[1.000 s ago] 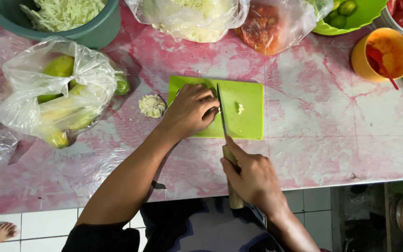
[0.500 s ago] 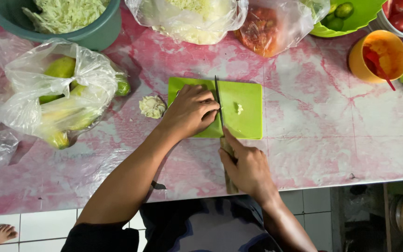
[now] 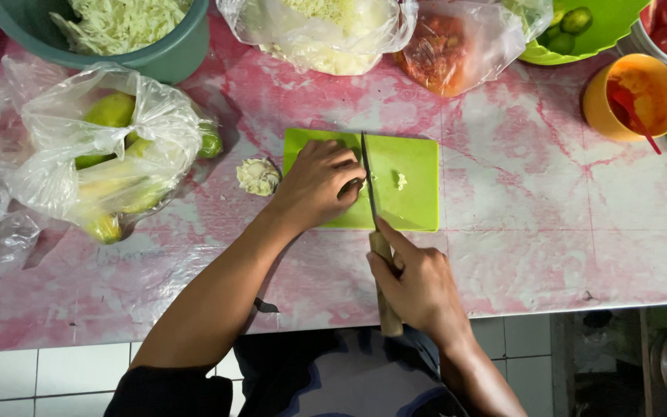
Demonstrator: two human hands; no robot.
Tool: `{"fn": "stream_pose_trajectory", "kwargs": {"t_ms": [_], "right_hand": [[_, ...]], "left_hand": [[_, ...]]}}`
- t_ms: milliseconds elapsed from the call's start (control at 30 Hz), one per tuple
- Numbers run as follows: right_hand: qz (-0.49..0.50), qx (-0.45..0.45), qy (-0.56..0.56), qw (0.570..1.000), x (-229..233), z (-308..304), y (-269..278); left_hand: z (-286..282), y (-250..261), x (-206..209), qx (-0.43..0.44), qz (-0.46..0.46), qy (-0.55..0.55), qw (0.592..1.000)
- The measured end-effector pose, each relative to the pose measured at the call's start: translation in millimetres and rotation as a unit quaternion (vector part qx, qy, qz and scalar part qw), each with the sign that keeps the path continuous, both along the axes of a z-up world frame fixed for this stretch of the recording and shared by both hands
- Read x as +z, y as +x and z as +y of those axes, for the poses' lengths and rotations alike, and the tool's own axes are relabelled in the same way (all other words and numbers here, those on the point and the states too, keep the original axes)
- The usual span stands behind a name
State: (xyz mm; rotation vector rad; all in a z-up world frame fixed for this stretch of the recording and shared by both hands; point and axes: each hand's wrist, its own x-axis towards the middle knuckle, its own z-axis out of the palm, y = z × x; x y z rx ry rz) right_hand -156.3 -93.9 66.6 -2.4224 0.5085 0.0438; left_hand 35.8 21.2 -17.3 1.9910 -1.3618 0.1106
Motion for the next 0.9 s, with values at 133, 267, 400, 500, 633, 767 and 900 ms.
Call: {"fn": "stream_pose_trajectory", "kwargs": {"t_ms": [133, 267, 400, 500, 633, 767, 900], "right_hand": [[-0.004, 0.018, 0.007, 1.000, 1, 5, -3], [0.002, 0.015, -0.017, 1.000, -7, 4, 8], [0.016, -0.010, 0.015, 1.000, 0, 5, -2], [-0.005, 0.007, 0.017, 1.000, -2, 7, -2], [-0.033, 0.031, -0.022, 0.999, -12, 4, 8], [-0.011, -0.002, 0.018, 1.000, 0, 3, -2], [0.021, 0.016, 0.030, 0.999, -3, 6, 4]], "left_hand": [[-1, 1, -1, -0.007, 0.001, -0.014, 1.000], [0, 0, 1, -0.007, -0.032, -0.016, 0.999], [3, -1, 6, -0.016, -0.011, -0.001, 1.000], [3, 1, 6, -0.012, -0.045, -0.008, 0.999], [4, 2, 0, -0.010, -0.024, 0.003, 1.000], [5, 5, -2, -0.024, -0.024, -0.010, 0.999], [4, 4, -2, -0.025, -0.038, 0.013, 0.999]]}}
